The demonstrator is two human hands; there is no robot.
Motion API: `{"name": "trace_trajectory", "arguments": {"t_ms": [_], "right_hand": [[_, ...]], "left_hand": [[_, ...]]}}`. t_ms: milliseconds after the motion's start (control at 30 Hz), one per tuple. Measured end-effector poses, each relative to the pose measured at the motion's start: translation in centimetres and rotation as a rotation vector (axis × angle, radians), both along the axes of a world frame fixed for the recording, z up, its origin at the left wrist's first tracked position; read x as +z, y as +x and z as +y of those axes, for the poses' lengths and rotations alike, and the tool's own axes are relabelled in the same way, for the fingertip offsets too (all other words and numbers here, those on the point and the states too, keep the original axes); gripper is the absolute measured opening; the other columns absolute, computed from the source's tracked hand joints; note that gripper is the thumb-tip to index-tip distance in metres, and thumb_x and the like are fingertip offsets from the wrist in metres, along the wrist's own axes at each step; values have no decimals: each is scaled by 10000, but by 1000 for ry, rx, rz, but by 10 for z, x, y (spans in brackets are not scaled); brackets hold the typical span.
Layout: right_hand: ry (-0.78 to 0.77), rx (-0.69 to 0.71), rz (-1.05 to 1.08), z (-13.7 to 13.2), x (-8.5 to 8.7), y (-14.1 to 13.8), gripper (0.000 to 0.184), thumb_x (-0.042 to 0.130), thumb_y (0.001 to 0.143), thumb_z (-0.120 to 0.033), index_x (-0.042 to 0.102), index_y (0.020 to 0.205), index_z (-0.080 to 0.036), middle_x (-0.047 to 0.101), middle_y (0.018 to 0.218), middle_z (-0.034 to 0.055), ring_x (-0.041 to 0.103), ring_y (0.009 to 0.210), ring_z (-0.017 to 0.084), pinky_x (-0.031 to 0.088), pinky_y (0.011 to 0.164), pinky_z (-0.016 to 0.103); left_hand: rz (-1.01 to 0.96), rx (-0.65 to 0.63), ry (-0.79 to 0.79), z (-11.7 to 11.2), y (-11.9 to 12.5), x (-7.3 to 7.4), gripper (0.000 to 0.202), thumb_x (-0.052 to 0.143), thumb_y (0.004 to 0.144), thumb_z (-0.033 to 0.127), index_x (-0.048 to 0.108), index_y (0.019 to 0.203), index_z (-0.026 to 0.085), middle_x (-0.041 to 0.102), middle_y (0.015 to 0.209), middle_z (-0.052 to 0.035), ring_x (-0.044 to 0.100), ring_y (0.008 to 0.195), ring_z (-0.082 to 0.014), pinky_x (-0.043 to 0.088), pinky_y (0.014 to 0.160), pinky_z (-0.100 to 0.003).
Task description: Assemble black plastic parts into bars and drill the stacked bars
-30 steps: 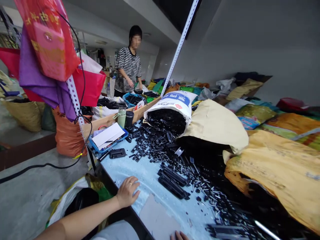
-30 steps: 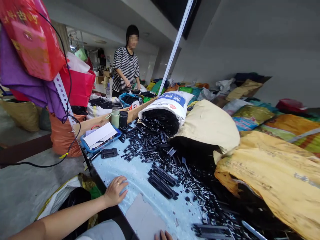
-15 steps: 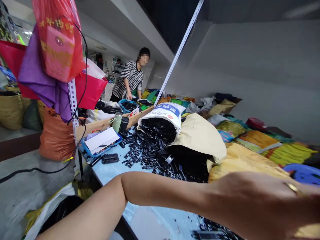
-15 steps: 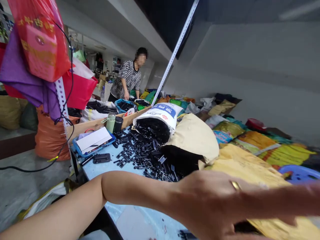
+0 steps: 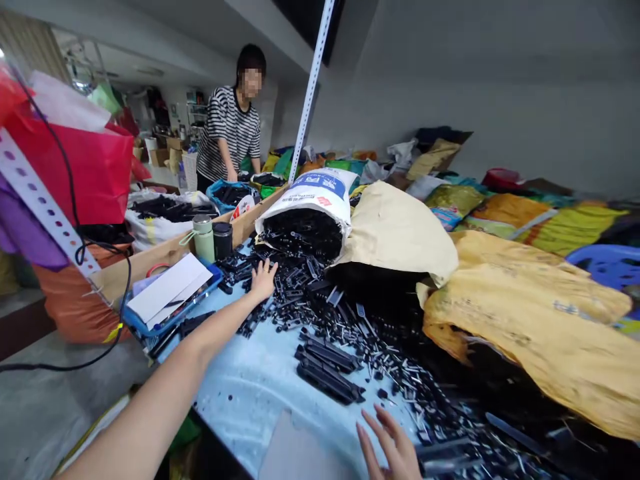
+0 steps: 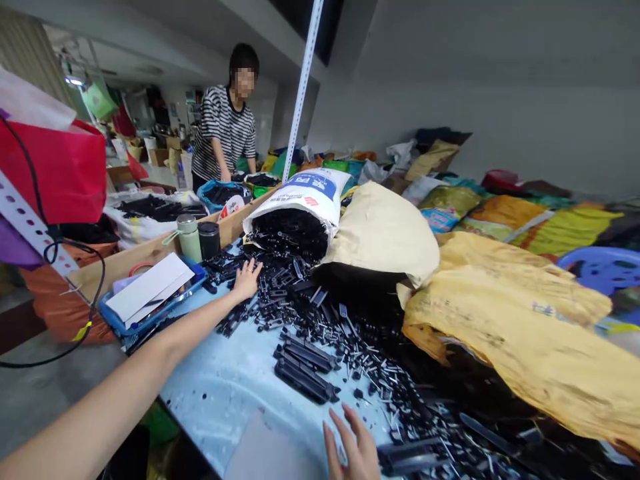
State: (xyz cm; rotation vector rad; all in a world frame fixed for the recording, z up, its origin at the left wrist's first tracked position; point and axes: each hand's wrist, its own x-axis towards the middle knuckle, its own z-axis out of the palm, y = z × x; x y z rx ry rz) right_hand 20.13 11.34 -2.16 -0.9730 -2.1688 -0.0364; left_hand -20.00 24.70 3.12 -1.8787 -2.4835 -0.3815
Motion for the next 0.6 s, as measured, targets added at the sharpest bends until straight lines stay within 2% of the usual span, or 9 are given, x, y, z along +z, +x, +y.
{"name": "trace_trajectory", "arguments": {"t_ms": [67,133,167,233,300,367,433,500,600], "right_hand": [[9,31,-44,59,20,-9,323,460,882,-418,613,1072,-206,536,1180,115,555,1014,229,473,864,376],[-8,1,-135,123,38,-14,393,398,894,-459,614,1081,-189,530,1176,129,531,1033,240,457,882,386],[-46,-66,-202,155,45,-16,429,367,899,-463,604,1115,-177,517,1198,142,512,1052,256,446,885,404],[-141,-314,-328,213,53,-18,506,343,892,-479,541,1229,-157,478,1255,172,482,1056,310,439,830,465],[-235,-558,-374,256,52,-20,601,344,870,-545,490,1294,-144,422,1307,198,432,1097,365,415,810,519],[-262,-700,-393,280,44,-23,646,337,851,-606,519,1274,-154,393,1327,200,384,1135,394,383,815,558],[-212,-732,-406,287,32,-23,632,328,854,-615,566,1227,-164,386,1329,200,365,1150,391,366,818,564],[-120,-707,-423,282,20,-18,580,320,884,-559,581,1207,-153,363,1356,200,352,1171,376,365,827,540],[-10,-586,-518,266,7,-4,489,303,925,-443,638,1101,-134,344,1403,159,327,1216,350,355,882,497]], "left_hand": [[26,13,-38,22,-27,-5,554,482,803,81,380,1332,205,310,1437,-158,259,1326,-328,270,1010,-562],[54,-12,-76,39,-44,-13,443,444,809,48,492,1226,190,431,1350,-134,331,1281,-284,278,1020,-525],[70,-26,-92,45,-49,-18,392,414,822,41,530,1173,173,482,1291,-131,369,1248,-262,288,1023,-498],[102,-47,-121,54,-54,-26,347,365,841,37,558,1113,135,536,1193,-142,421,1178,-242,332,1000,-452],[134,-54,-144,58,-55,-32,343,353,845,39,545,1120,110,540,1152,-152,437,1140,-243,391,948,-406],[163,-56,-162,57,-54,-36,337,370,840,46,533,1129,101,527,1149,-157,437,1125,-246,426,904,-368],[185,-65,-180,53,-52,-38,308,404,837,62,547,1105,110,521,1139,-151,434,1118,-247,434,893,-351],[198,-78,-196,48,-49,-39,269,440,834,81,567,1068,122,519,1130,-143,431,1119,-246,425,908,-357],[194,-89,-216,39,-47,-36,243,466,837,95,576,1050,137,521,1127,-127,437,1117,-240,408,925,-380]]}}
